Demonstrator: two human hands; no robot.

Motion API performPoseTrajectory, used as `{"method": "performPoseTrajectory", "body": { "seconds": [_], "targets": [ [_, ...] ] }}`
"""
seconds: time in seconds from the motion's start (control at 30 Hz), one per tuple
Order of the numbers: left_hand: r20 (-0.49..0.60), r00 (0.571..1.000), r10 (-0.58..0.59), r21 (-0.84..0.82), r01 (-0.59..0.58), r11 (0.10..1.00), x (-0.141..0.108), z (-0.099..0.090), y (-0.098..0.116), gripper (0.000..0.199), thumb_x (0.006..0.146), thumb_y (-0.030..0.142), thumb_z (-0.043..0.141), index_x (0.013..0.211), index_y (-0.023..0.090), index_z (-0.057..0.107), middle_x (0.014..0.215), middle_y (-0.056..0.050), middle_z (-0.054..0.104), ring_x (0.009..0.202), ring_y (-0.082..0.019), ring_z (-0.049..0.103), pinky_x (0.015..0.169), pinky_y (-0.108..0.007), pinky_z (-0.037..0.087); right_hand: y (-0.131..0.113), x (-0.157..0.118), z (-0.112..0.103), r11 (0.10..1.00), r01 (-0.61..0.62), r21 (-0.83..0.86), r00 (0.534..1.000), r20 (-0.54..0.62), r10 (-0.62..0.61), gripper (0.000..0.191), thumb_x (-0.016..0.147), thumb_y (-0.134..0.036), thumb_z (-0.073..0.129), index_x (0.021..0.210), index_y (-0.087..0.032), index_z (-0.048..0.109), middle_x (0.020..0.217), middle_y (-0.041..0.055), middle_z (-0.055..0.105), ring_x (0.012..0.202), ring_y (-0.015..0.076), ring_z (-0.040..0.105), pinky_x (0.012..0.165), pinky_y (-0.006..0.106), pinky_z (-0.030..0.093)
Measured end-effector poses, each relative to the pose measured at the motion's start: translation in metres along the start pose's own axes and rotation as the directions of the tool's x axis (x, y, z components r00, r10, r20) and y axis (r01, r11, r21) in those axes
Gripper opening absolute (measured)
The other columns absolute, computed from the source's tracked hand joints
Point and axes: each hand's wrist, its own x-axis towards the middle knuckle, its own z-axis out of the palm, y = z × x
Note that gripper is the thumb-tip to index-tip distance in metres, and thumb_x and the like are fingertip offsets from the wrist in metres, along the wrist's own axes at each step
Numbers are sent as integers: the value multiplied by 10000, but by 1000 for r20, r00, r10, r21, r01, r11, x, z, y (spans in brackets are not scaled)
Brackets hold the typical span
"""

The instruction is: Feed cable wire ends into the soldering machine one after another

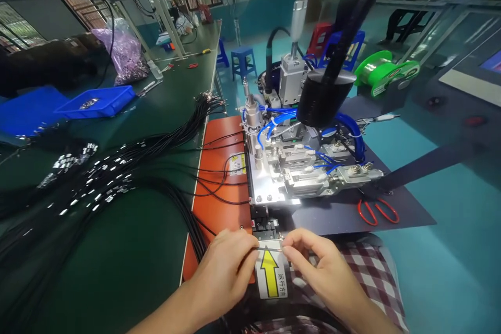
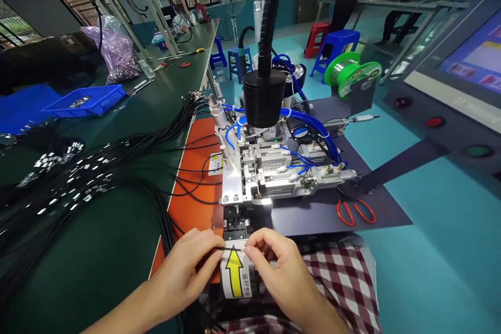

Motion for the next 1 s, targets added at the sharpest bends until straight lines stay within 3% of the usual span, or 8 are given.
{"method": "performPoseTrajectory", "body": {
  "seconds": [0.1, 0.23, 0.33, 0.47, 0.7, 0.77, 0.9, 1.0],
  "targets": [
    [15, 998, 59, 41, -59, 997, 6, 1, 14, 179, 921, 235, 372, 975, 199, 540, 858, -32, 590, 778, -185, 506, 732, -332, 382, -1, -1, 2, 1000, 30, 9, 1000, 2, -30, 186, 862, -319, 534, 727, -197, 575, 665, -16, 541, 617, 135, 475, 592, 245, 401],
    [18, 997, 72, -50, -71, 996, 22, -1, 26, 200, 930, 215, 355, 910, 194, 553, 837, -29, 600, 765, -171, 529, 719, -298, 402, 1, 0, 0, 990, -16, 140, 998, -61, 24, 179, 865, -384, 528, 843, -212, 573, 677, -18, 554, 609, 134, 500, 575, 234, 428],
    [-7, 999, 47, -157, -48, 986, 30, 0, 25, 187, 929, 198, 370, 911, 203, 556, 837, -13, 602, 770, -152, 533, 709, -269, 404, 3, 1, -7, 976, -68, 208, 996, -50, 80, 222, 884, -418, 484, 899, -212, 564, 693, -12, 564, 617, 136, 522, 577, 234, 446],
    [8, 994, 111, -155, -108, 982, 26, 1, 19, 157, 920, 189, 396, 895, 198, 551, 821, -4, 588, 764, -142, 516, 749, -283, 387, 1, -3, -8, 993, -25, 116, 1000, 17, 23, 172, 859, -379, 543, 898, -213, 569, 724, -17, 554, 653, 134, 512, 604, 231, 441],
    [268, 938, 221, -135, -190, 972, -2, -6, 14, 176, 855, 69, 445, 899, 201, 552, 866, -2, 615, 806, -133, 553, 717, -236, 404, -9, -13, 0, 994, 107, -30, 975, 200, -99, 89, 876, -263, 510, 822, -206, 551, 727, -21, 567, 664, 128, 538, 620, 227, 430],
    [290, 929, 230, -162, -189, 968, -8, -7, 12, 169, 855, 69, 449, 898, 194, 554, 869, -5, 620, 801, -128, 559, 702, -224, 414, -11, -13, 0, 991, 130, -45, 972, 205, -118, 103, 884, -259, 490, 822, -205, 552, 735, -16, 573, 667, 131, 544, 626, 231, 429],
    [113, 957, 267, -252, -232, 939, -10, -13, 12, 138, 886, 105, 435, 925, 171, 550, 818, -24, 618, 756, -126, 558, 706, -244, 423, -10, -13, -1, 991, 123, -49, 976, 188, -112, 194, 921, -298, 431, 801, -209, 555, 718, -12, 561, 652, 134, 526, 615, 235, 420],
    [-26, 935, 355, -288, -347, 893, -8, -19, 22, 136, 893, 124, 439, 955, 163, 554, 832, -46, 627, 768, -136, 557, 732, -263, 432, -7, -13, -1, 996, 94, 9, 980, 174, -94, 252, 945, -339, 369, 834, -210, 556, 727, -2, 555, 652, 138, 521, 606, 235, 425]
  ]
}}
